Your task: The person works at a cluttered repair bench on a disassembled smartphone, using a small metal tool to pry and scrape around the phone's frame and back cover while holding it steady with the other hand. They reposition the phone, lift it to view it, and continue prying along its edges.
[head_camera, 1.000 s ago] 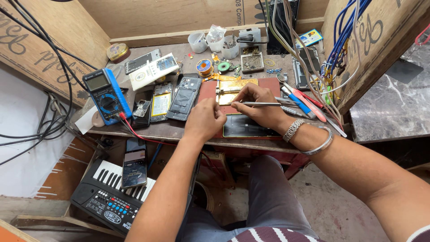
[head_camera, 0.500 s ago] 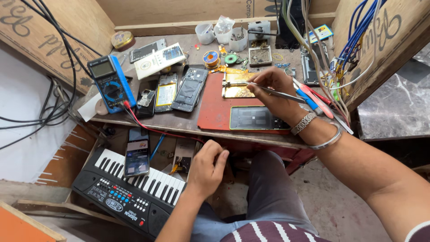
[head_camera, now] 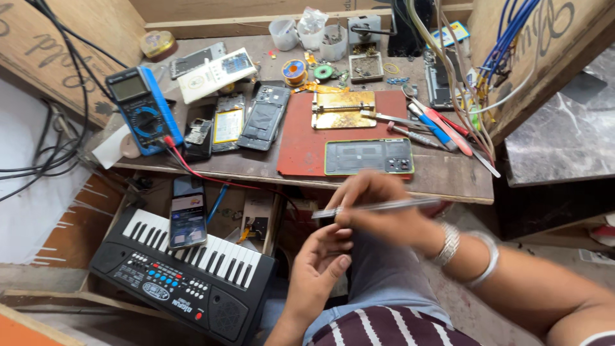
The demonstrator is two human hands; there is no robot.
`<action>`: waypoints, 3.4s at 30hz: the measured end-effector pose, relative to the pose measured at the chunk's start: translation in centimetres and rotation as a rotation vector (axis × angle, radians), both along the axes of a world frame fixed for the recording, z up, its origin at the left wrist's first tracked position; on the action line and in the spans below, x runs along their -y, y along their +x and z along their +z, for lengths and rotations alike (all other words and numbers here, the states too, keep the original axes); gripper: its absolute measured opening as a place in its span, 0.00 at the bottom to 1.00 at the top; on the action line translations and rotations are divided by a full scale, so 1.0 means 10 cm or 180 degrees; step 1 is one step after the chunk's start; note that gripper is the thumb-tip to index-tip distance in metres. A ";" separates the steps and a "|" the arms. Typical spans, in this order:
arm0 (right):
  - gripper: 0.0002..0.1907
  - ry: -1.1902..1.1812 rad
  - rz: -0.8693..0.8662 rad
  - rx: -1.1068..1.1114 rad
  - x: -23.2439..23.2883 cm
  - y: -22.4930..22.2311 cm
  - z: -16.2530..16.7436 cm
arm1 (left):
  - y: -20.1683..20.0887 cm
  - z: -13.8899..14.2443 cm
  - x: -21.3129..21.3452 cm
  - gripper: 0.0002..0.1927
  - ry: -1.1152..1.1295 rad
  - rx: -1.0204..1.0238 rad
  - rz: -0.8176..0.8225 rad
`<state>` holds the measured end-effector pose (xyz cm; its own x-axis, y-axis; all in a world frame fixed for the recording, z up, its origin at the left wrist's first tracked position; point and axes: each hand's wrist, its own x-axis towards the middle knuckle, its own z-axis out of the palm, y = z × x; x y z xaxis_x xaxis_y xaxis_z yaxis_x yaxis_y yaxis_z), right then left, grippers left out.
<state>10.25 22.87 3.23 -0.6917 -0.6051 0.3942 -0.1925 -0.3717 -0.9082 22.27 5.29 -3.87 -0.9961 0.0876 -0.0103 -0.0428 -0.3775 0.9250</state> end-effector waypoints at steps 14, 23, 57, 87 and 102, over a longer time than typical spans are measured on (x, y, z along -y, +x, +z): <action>0.09 -0.0362 -0.0174 -0.0124 0.42 0.66 -0.55 | -0.01 -0.18 -0.11 0.09 0.0637 0.0394 0.0402; 0.13 -0.0145 -0.0507 -0.1018 0.31 0.52 -0.53 | -0.03 -0.25 -0.03 0.08 -0.0084 0.0497 0.0666; 0.08 0.1709 -0.1492 -0.1269 -0.54 -0.99 -0.06 | -1.73 0.59 0.47 0.56 -0.3644 -0.2345 0.0020; 0.05 0.2059 -0.1453 -0.1613 -0.34 -1.32 -0.18 | -1.89 0.56 0.64 0.45 -0.3536 -0.2204 0.0017; 0.04 0.2097 -0.1395 -0.1460 -0.32 -1.35 -0.23 | -1.94 0.55 0.60 0.38 -0.3594 -0.2096 0.0054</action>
